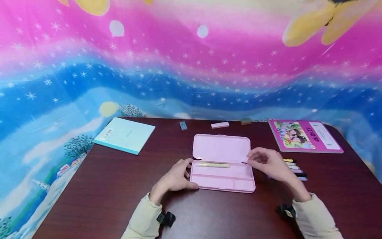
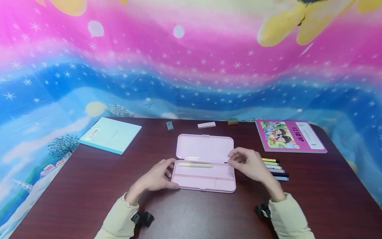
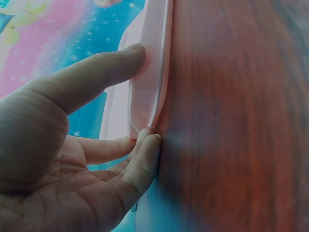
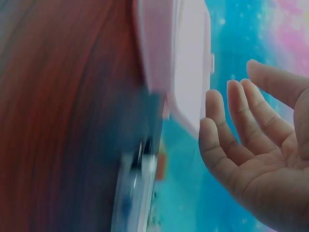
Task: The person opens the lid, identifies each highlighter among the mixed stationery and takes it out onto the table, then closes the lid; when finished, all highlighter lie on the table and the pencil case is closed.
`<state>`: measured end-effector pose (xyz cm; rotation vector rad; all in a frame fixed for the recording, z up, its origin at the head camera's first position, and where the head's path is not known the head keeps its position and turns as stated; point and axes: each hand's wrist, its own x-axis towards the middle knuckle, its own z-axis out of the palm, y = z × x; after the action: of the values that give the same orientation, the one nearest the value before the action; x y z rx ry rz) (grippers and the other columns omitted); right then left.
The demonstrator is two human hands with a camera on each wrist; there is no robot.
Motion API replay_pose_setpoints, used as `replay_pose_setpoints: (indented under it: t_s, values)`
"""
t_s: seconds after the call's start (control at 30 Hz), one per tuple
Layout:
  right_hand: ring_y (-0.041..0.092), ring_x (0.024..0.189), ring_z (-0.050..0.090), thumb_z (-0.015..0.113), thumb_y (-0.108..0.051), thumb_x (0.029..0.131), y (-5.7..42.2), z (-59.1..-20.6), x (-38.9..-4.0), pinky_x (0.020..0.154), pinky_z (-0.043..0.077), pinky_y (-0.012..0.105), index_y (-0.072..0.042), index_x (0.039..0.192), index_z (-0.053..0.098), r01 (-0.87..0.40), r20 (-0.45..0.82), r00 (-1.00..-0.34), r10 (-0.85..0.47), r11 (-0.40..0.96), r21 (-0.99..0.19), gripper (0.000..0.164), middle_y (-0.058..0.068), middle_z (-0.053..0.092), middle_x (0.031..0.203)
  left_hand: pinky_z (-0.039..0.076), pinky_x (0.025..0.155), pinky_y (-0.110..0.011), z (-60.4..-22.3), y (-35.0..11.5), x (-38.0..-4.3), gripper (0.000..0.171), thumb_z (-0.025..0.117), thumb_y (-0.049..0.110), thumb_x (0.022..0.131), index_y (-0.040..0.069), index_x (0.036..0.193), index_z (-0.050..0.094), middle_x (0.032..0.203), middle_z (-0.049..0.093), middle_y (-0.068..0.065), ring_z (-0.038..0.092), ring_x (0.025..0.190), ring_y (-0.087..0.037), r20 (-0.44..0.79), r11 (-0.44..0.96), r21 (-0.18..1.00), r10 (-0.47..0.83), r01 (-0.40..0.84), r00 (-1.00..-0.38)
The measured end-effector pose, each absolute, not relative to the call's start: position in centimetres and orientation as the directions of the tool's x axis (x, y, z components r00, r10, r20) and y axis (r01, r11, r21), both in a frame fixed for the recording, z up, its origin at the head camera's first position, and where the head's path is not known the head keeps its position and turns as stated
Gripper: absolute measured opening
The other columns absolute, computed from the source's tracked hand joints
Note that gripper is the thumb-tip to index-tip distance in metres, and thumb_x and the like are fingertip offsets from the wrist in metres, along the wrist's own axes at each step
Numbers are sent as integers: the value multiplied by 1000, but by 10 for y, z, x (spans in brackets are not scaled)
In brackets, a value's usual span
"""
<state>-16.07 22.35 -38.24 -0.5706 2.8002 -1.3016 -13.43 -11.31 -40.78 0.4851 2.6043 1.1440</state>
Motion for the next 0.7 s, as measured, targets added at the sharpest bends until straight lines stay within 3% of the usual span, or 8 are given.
replay_pose_setpoints:
  t_s: [0.4, 0.7]
  values:
    - [15, 75, 62, 74, -12, 83, 173, -378, -172, 65, 50, 28, -2, 96, 69, -331, 128, -907, -402, 492, -805, 17, 2, 68, 83, 44, 73, -28, -407, -112, -135, 75, 87, 21, 67, 0, 128, 48, 109, 50, -10, 54, 81, -14, -81, 630, 748, 401, 210, -913]
    - [14, 74, 64, 72, -6, 83, 169, -382, -176, 70, 52, 31, -3, 97, 68, -385, 146, -898, -415, 582, -716, 14, 1, 68, 82, 44, 73, -28, -406, -114, -133, 76, 87, 21, 67, 0, 129, 47, 109, 50, -11, 54, 82, -14, -89, 633, 746, 400, 206, -912]
